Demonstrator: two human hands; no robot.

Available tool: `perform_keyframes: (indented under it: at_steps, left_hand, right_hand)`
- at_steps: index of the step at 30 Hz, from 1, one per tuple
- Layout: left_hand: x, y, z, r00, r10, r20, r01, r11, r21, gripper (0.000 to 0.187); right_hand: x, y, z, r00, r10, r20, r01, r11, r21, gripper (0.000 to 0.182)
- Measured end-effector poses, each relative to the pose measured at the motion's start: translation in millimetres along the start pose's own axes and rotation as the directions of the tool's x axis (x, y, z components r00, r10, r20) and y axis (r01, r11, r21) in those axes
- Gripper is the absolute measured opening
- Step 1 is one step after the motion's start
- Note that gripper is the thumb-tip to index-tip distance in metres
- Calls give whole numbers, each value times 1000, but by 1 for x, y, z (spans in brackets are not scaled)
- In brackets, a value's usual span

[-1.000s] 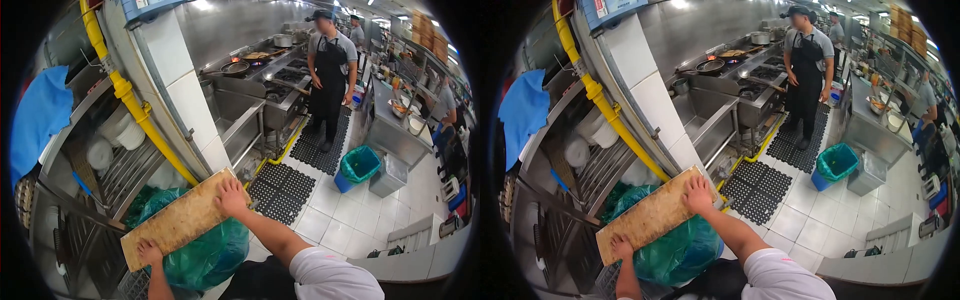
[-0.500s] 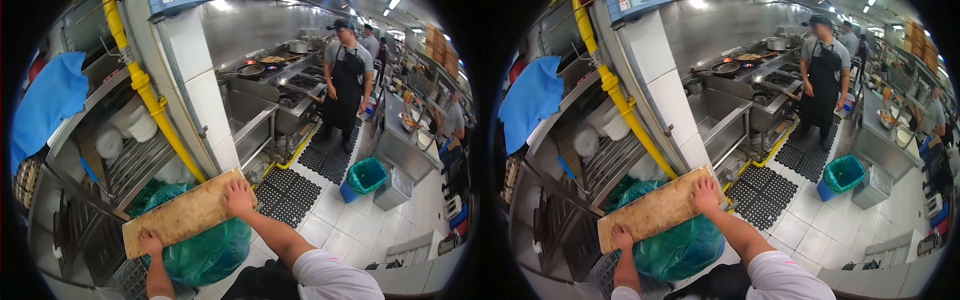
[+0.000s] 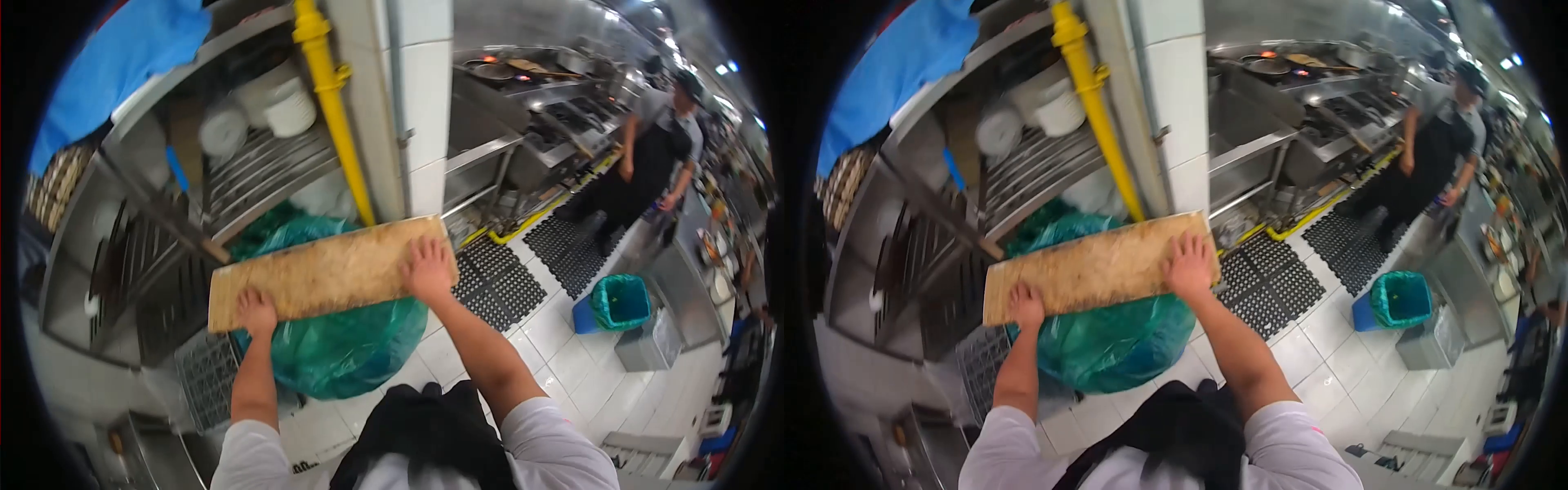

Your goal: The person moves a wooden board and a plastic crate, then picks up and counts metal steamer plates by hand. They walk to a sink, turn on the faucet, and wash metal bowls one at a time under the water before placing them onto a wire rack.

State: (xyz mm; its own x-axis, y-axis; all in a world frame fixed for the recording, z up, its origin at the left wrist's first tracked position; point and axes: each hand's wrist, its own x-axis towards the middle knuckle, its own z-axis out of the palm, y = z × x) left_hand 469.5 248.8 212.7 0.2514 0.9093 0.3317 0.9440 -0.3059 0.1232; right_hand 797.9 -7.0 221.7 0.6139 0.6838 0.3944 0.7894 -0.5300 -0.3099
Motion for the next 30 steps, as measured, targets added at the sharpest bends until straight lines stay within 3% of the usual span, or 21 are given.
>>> perform_keyframes:
  at_steps: [1,5,7,13,15,19,22,24,30]
  left_hand:
    - [1,6,1,998,-3,-66,2,1000,-15,53]
    - [-4,13,-3,997,-49,-63,49,999,-2,53]
    - [-1,-1,6,997,45,-66,-45,999,1,55]
    - [-2,16,-16,998,-40,-54,35,995,-95,56]
    - [-2,21,-26,998,-62,17,64,993,-94,57]
    - [0,18,-21,999,-37,-12,36,996,-85,58]
    - [0,24,-25,997,-56,47,60,995,-78,59]
    - [0,25,-26,988,-97,122,106,992,-67,59]
    - [-17,22,-26,989,-77,126,82,996,-38,61]
  right_hand:
    - [0,-3,-2,999,-24,25,24,1000,8,60]
    - [-7,0,-22,997,-35,66,37,999,-30,57]
    - [-4,-2,-19,998,-64,30,65,997,-31,54]
    - [1,-10,-20,997,-72,32,72,997,-4,53]
    - [1,-9,-22,997,-68,28,68,998,-4,52]
    - [0,-9,-22,998,-59,16,59,998,-2,53]
    - [1,-2,-13,998,-68,-5,68,998,-14,54]
    - [1,-1,-10,996,-86,13,86,996,12,55]
    - [-8,0,-11,993,-92,78,95,995,-32,54]
